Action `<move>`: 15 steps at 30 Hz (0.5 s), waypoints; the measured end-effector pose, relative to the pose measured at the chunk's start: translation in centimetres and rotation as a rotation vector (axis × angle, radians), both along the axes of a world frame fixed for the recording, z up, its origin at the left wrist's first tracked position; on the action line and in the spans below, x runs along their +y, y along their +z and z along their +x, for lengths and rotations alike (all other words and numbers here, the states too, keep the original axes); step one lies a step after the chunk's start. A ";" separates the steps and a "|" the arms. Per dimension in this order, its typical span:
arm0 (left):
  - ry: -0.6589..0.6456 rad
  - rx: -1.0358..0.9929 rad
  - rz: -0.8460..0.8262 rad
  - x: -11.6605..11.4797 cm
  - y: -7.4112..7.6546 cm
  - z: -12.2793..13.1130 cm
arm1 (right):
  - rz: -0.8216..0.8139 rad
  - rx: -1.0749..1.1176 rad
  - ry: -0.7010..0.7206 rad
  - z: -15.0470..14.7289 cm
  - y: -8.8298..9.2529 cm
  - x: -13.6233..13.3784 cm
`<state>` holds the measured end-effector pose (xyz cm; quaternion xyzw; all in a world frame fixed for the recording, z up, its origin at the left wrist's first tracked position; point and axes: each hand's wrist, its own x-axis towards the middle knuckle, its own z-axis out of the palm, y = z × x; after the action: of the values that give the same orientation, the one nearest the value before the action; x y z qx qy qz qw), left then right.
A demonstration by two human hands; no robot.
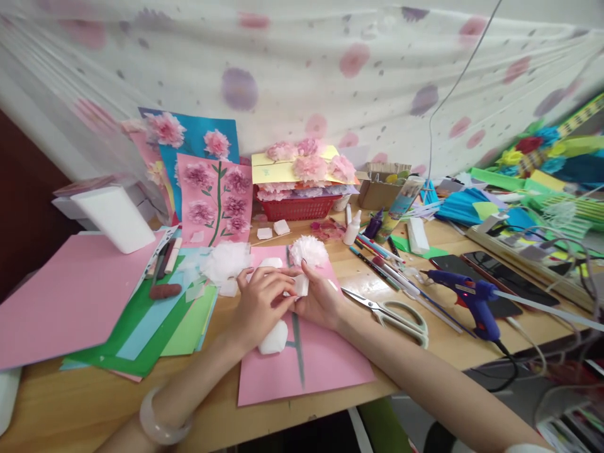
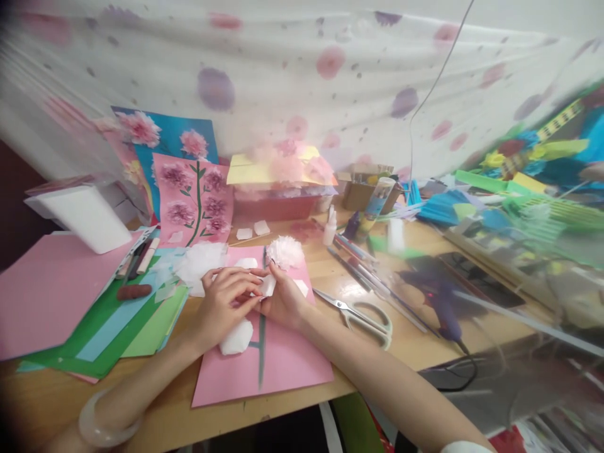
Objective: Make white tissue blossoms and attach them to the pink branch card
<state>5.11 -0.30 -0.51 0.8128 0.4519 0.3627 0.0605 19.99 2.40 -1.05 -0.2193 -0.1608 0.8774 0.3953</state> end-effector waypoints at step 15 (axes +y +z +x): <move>0.074 -0.014 0.045 -0.2 -0.6 -1.2 | 0.119 -0.091 0.087 0.0 -0.4 -0.3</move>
<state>3.92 -0.49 -1.07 0.7940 0.4731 0.3805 0.0321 19.94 2.06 -1.47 -0.2278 -0.2396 0.8718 0.3616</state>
